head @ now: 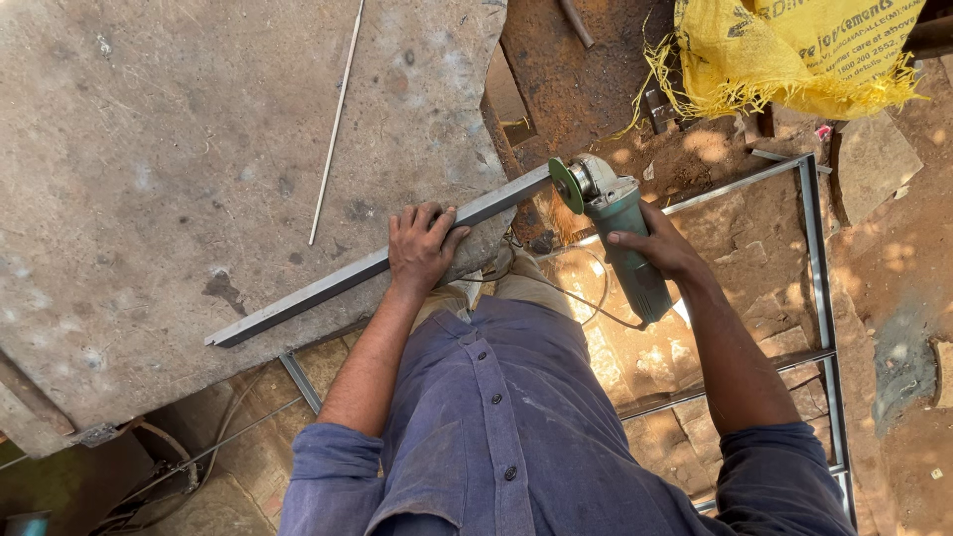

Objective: The person attaches a disc to an angle grinder and uses it to cut a metal bar positioned against a large metal frame on the ground.

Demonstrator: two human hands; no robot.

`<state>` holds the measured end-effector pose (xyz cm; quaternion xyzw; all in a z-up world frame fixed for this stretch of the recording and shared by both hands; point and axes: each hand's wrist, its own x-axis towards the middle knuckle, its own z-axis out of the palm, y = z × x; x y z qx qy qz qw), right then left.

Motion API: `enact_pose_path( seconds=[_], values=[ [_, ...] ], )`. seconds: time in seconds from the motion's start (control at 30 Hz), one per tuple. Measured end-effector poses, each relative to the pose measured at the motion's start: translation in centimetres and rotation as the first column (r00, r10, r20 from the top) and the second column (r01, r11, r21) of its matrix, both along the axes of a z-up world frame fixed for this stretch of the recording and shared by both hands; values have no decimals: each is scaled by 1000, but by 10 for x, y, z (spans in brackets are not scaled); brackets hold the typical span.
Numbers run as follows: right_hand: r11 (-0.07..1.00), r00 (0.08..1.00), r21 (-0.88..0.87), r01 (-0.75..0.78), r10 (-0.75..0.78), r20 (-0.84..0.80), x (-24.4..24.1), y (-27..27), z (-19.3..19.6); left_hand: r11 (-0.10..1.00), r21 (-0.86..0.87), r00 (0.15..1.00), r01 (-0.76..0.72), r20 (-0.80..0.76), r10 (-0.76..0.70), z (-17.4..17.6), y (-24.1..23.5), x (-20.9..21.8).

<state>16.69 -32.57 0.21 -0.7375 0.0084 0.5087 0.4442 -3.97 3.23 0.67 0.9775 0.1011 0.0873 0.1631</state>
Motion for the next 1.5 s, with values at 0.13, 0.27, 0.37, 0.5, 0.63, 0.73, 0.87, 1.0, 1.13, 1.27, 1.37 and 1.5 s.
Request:
enact_pose_path(
  seconds=[0.13,0.27,0.37,0.5,0.63,0.73,0.87,1.0,1.13,1.27,1.37,1.5],
  values=[
    [1000,999,17,-7,6,36,0,2,-6,1000,-4,1000,0,11,1,0,0,1],
    [1000,1000,-4,-17,17,23,-6,-3,-16,1000,-6,1000,8,5,-8,3,1,2],
    [999,997,50,1,-5,81,-13,-11,-26,1000,-11,1000,20,-3,-20,5,1,1],
    [984,993,175,44,-62,96,-21,-17,-45,997,-1,997,77,-16,-77,8,3,2],
    [904,948,286,319,-300,-111,-42,-30,-54,996,11,996,92,-4,-92,10,3,4],
    [748,866,437,500,-447,-224,-47,-51,-44,996,-64,997,63,-45,-66,12,1,5],
    [685,861,526,504,-447,-243,-51,-73,-16,994,-79,992,78,-91,-85,18,3,9],
    [629,815,538,560,-535,-222,-57,-66,-4,991,-106,985,85,-144,-100,19,4,15],
    [651,773,492,578,-630,-74,-74,-48,-19,990,-113,989,88,-112,-101,19,1,10],
    [646,757,488,587,-652,-48,-86,-33,-40,990,-107,992,93,-77,-102,18,-3,8],
    [647,750,509,568,-662,5,-94,-21,-50,991,-95,994,90,-58,-96,17,-4,6],
    [645,730,519,561,-681,57,-99,-8,-51,990,-99,993,101,-52,-107,16,-4,5]
  ],
)
